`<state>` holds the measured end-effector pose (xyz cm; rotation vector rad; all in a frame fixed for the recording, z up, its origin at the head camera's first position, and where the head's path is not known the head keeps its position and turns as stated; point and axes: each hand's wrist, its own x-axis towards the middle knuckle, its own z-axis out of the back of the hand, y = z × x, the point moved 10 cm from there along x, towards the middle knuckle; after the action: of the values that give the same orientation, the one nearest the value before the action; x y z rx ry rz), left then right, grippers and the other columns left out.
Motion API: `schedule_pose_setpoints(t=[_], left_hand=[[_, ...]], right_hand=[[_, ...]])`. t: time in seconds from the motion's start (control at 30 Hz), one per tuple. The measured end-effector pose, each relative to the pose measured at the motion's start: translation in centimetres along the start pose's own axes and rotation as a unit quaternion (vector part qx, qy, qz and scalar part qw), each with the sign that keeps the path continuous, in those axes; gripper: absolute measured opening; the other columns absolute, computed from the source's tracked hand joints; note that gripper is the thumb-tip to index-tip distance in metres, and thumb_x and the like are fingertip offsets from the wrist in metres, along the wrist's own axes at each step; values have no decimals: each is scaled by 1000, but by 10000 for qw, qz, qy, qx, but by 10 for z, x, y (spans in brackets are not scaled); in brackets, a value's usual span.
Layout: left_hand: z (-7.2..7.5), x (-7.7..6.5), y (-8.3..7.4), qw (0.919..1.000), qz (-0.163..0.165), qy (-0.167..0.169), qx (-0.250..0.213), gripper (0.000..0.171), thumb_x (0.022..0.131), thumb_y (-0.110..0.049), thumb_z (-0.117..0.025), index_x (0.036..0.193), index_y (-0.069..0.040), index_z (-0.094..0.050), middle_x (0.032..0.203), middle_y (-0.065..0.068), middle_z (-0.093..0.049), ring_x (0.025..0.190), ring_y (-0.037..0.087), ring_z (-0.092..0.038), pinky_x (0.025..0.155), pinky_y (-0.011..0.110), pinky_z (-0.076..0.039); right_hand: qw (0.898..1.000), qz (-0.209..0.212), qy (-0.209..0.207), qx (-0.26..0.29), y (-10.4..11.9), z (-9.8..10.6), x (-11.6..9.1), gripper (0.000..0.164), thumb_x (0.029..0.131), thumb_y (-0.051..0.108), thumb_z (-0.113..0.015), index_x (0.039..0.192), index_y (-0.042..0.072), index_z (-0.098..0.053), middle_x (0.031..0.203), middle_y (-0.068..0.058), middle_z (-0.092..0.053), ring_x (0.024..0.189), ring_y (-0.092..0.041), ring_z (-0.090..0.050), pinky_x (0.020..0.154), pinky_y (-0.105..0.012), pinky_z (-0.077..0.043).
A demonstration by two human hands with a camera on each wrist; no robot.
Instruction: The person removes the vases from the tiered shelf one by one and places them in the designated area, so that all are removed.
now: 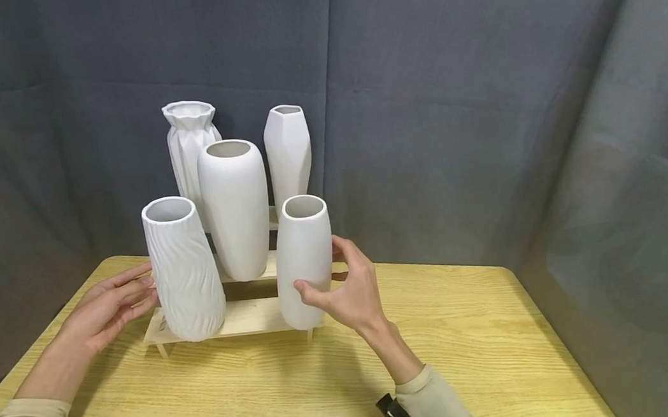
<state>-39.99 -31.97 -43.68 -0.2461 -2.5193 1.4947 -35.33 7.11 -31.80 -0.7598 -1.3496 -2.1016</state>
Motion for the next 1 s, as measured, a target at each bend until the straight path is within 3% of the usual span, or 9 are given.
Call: schedule_pose_setpoints(t=[0.33, 0.6, 0.83, 1.0], left_hand=[[-2, 0, -1, 10000, -31, 14, -59, 41, 104, 11, -45, 122, -13, -74, 122, 3, -70, 110, 19, -68, 92, 36, -56], [-3, 0, 0, 9999, -23, 54, -131, 42, 104, 11, -45, 122, -12, -75, 122, 3, -70, 110, 19, -68, 91, 36, -57], [-2, 0, 2, 9995, -58, 190, -260, 44, 104, 13, -41, 123, -10, -74, 123, 5, -70, 110, 19, -67, 90, 36, -58], [-2, 2, 1, 9996, -74, 198, -183, 44, 105, 12, -41, 124, -11, -73, 125, 3, -69, 112, 19, -67, 90, 36, -57]], right_hand=[[9994, 203, -277, -68, 5, 24, 8, 73, 70, 31, -91, 132, 9, -62, 112, -4, -66, 95, -20, -65, 63, -31, -62], [9980, 323, -539, 66, 6, 47, 14, 71, 68, 17, -92, 130, -2, -62, 108, -15, -68, 91, -28, -67, 63, -38, -63], [9954, 285, -882, -256, 38, 75, 18, 61, 69, 6, -87, 122, -12, -62, 103, -22, -68, 87, -34, -67, 61, -37, -63], [9942, 132, -1032, -274, 16, 93, 20, 61, 71, 3, -88, 125, -11, -62, 106, -21, -68, 89, -33, -67, 62, -40, -63]])
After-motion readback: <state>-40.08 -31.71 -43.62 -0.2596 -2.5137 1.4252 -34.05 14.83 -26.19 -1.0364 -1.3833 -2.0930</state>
